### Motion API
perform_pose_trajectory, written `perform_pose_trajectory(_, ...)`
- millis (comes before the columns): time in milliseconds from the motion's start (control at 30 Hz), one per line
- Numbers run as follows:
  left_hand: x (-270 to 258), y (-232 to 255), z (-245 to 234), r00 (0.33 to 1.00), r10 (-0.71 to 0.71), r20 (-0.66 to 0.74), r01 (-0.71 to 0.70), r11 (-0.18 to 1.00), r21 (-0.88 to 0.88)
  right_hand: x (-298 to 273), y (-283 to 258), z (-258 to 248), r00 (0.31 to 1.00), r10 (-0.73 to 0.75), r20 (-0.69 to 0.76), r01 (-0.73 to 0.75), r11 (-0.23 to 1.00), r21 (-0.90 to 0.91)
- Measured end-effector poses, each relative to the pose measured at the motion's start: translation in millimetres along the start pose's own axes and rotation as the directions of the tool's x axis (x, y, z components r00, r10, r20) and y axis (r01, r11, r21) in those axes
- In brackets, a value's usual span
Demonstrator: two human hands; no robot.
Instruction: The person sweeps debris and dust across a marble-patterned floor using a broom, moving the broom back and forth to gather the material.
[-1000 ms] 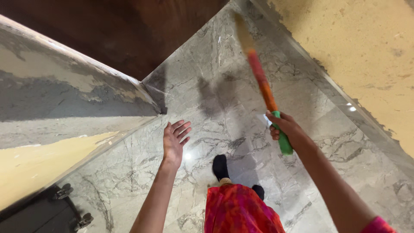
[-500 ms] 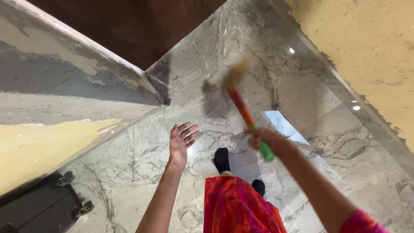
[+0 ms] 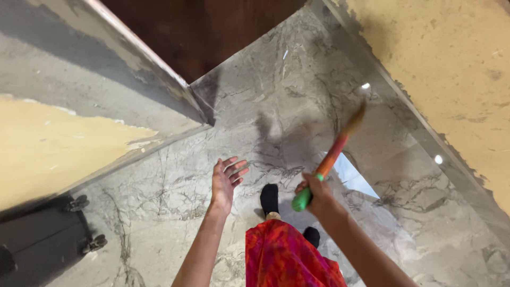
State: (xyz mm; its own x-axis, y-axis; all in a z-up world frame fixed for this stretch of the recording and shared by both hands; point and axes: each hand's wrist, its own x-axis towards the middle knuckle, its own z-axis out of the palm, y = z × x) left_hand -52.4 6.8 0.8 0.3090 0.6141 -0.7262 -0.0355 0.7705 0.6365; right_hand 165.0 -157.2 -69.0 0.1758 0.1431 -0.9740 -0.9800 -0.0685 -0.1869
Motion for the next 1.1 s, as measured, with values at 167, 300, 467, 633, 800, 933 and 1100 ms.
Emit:
perform_pose_trajectory(167,-28.1,-23.2,-16.8,0.999,-0.007,-0.044,0.006,1.0,-0.01,9.4,44.8,-25.3,0.836,0.513,0.196,-0.52,0.854,-0.022)
perform_pose_trajectory(300,-49.4,-35.8,-36.9,0.998,0.034,-0.045,-0.035,0.999,-0.021,7.3,40.3,15.1,0.68,0.678,0.28,-0.565,0.728,-0.389)
perform_pose_trajectory(467,-77.2,-33.9,-66.0,0.994,0.079,-0.079,-0.08,0.997,-0.008,-96.1,-11.3,46.3,0.93,0.09,0.357,0.274,0.479,-0.834)
perform_pose_trajectory(633,-96.9,-41.4,-82.1,0.988,0.076,-0.132,-0.082,0.996,-0.038,-125.2,-29.1,-40.1,0.79,-0.217,0.573,0.552,-0.154,-0.819)
perform_pose_trajectory(800,-110.5,-58.9,-84.3,0.99,0.053,-0.131,-0.058,0.998,-0.034,-38.6,-105.0,-139.4,0.605,-0.167,0.778,0.004,-0.977,-0.213)
perform_pose_trajectory(933,-113.9,-73.7,-80.5,0.99,0.078,-0.121,-0.083,0.996,-0.038,4.2,-127.6,-150.4,0.708,-0.307,0.636,-0.012,-0.905,-0.424)
perform_pose_trajectory(1100,-107.8,-95.1,-55.9,0.994,0.062,-0.093,-0.065,0.997,-0.032,-38.6,-93.3,-225.3,0.562,-0.513,0.649,0.137,-0.716,-0.684)
